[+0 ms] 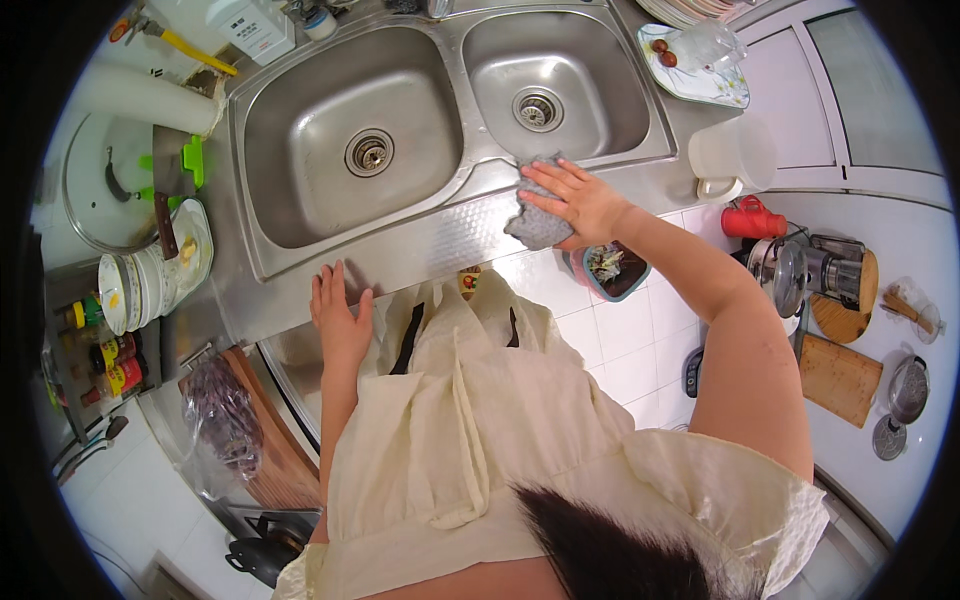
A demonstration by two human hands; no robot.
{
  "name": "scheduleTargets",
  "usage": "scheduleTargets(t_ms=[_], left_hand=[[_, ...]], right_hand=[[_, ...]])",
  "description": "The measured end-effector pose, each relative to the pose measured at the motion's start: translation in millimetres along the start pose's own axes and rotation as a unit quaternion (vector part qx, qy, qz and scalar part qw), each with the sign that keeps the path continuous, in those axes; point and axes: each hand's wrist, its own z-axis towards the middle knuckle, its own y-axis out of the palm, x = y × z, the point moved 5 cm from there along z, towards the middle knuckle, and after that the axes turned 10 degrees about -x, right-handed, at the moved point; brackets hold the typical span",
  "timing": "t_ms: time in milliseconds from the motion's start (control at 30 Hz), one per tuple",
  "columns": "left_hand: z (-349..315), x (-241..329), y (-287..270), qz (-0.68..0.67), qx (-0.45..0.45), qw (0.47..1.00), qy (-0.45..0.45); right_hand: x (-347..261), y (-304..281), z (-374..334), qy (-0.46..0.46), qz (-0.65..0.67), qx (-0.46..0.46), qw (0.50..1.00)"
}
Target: The person cleans the kitchen sink area with a cloth, then places a colander in the sink. They open a plastic bag of grapes, transfer the grapes into the colander, and rinse them under running water.
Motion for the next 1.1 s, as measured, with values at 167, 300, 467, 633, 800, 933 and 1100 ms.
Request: scheduleTargets(t_ms=[167,300,467,633,800,933,1100], left_hand=[[1,-1,-1,0.02,-0.015,1.0,0.005],[-1,-2,-4,0.032,-0.025,0.999,0.017],[-5,-12,-7,0.012,-0.029,0.997,0.064],[-10,-22,-20,-0.079,0.011,0.99,0.118],[-27,-37,-41,-0.133,0.058,0.982,0.122],[-44,-58,-47,-0.136,0.088,0.982,0.1],[-64,-71,-48,-0.15,0.106,0.979,0.091]], right_hand=[[34,12,-34,0.01,-0.017,0.01,1.0],[46,10,-50,0.023,-0.013,-0.025,0.999],[57,6,-57,0.056,0.028,-0.012,0.998],[85,8,-61,0.201,0.148,0.176,0.952],[105,15,-92,0.381,0.403,0.519,0.65],[82,26,-125,0.506,0.366,0.628,0.464],[90,88,-143,0.572,0.39,0.641,0.331]])
